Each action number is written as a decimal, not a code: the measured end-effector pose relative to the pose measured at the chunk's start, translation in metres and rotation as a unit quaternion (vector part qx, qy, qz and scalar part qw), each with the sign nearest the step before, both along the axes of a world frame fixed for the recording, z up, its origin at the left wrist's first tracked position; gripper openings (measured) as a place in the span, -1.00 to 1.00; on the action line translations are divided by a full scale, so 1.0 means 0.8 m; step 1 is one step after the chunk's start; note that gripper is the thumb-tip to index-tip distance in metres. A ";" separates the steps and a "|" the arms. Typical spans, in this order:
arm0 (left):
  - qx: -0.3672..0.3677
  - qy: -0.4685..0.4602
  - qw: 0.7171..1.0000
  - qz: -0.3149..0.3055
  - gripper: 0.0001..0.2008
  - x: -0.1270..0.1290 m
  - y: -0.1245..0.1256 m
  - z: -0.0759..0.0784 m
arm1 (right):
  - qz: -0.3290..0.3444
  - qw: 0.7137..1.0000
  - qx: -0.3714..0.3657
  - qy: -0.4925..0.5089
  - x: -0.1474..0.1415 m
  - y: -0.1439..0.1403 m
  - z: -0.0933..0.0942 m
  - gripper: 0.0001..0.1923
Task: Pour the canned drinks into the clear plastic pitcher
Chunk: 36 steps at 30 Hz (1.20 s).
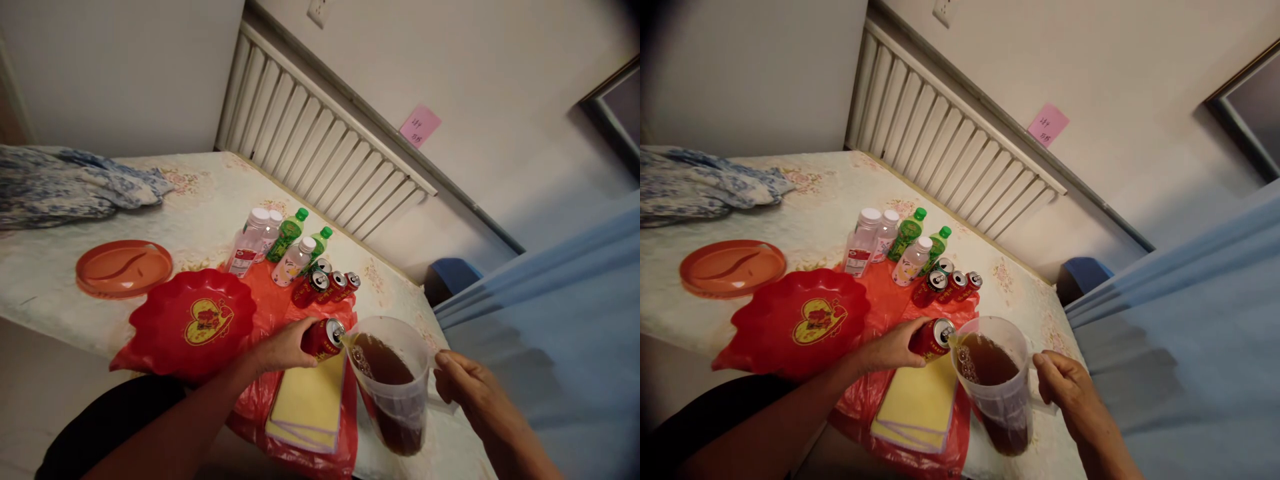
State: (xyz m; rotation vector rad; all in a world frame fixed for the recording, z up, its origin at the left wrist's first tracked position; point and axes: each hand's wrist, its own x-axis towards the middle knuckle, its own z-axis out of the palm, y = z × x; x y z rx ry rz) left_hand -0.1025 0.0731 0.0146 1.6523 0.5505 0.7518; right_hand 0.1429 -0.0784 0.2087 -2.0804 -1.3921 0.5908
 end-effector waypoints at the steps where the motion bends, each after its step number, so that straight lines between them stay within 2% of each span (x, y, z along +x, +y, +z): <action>1: 0.001 -0.001 1.000 0.000 -0.24 0.000 0.000 0.000 | 0.001 1.000 0.001 0.001 0.000 0.000 0.000 -0.37; 36: 0.011 0.010 1.000 0.006 -0.25 0.002 0.000 -0.004 | 0.014 1.000 -0.017 -0.004 0.007 -0.001 0.004 -0.41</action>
